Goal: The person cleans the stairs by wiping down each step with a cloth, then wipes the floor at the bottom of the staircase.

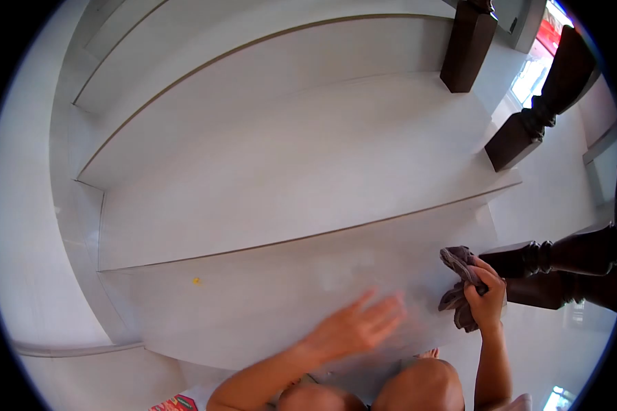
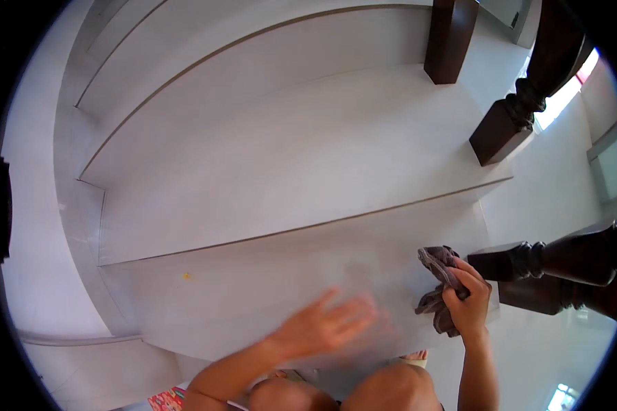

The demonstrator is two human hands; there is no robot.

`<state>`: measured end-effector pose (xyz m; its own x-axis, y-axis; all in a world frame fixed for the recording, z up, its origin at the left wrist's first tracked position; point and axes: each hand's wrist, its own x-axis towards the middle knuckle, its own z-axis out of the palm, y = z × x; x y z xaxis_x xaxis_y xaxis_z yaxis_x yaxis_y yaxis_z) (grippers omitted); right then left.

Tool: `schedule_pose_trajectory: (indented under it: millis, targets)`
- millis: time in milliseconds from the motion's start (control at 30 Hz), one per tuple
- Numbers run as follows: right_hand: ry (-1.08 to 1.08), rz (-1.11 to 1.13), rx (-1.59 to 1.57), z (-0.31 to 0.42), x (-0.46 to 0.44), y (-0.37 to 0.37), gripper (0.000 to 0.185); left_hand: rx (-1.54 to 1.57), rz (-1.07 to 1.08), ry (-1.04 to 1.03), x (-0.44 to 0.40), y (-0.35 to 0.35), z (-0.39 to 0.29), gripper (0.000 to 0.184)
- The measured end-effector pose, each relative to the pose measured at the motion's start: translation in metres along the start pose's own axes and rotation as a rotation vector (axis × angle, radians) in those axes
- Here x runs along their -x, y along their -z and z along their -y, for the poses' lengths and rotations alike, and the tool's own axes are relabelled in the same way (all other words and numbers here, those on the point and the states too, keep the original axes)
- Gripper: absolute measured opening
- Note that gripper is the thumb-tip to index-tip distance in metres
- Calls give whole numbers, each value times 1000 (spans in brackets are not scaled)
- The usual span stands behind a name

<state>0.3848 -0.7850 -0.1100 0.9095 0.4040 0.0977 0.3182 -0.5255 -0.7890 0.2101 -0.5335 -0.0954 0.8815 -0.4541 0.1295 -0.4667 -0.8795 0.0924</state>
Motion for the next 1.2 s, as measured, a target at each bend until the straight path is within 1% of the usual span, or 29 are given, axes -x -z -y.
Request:
schedule_pose_trajectory:
  millis: [67,133,233,333,367,433,500,567,667,700,767,833,900,933,967,1033,1067,1133,1167,1200]
  targets:
    - [-29,-5,-40,5,3,-4,32,-49,-213,83,22,11,39,42]
    - [20,-21,-32,4,4,-10,32,-110,-409,384,20,17,65,42]
    - [44,25,-74,7,-3,-12,32,-14,-236,614,-18,44,81,33]
    - [157,7,-147,15,-21,-6,31,61,-229,479,-59,18,63,27]
    - [216,-43,-156,38,-12,-20,31,84,-247,383,-41,12,59,25]
    - [266,-128,-171,75,-17,-38,30,142,-239,197,-27,-1,52,21]
    - [276,-171,-186,88,-40,-30,30,129,-121,47,-26,-44,22,17]
    - [320,-122,-135,104,-65,-25,30,261,71,31,-20,-70,-2,15]
    - [348,-88,-93,108,-96,-41,30,419,237,208,-11,-63,-6,12]
    - [356,-86,-84,106,-100,-50,29,425,162,272,-4,-63,-7,10]
    - [587,-87,269,103,-98,-67,30,441,10,393,10,-62,-7,7]
    - [765,-139,594,105,-85,-90,32,424,-34,392,19,-61,-2,7]
    - [809,5,509,111,-74,-92,31,432,-122,405,19,-61,4,7]
    - [839,118,460,115,-69,-89,26,451,-183,418,19,-60,6,7]
    - [876,171,432,111,-62,-94,23,472,-242,428,18,-61,7,7]
    - [753,549,278,108,-44,-98,24,437,-181,477,24,-64,10,15]
    - [639,573,160,102,-35,-99,25,415,-150,506,28,-64,12,20]
    - [418,634,-79,89,-20,-97,27,660,-166,588,29,-61,9,23]
    - [295,630,-310,82,-18,-95,27,785,-179,637,30,-59,5,25]
    - [162,625,-537,77,-16,-94,27,1059,96,829,35,-55,4,39]
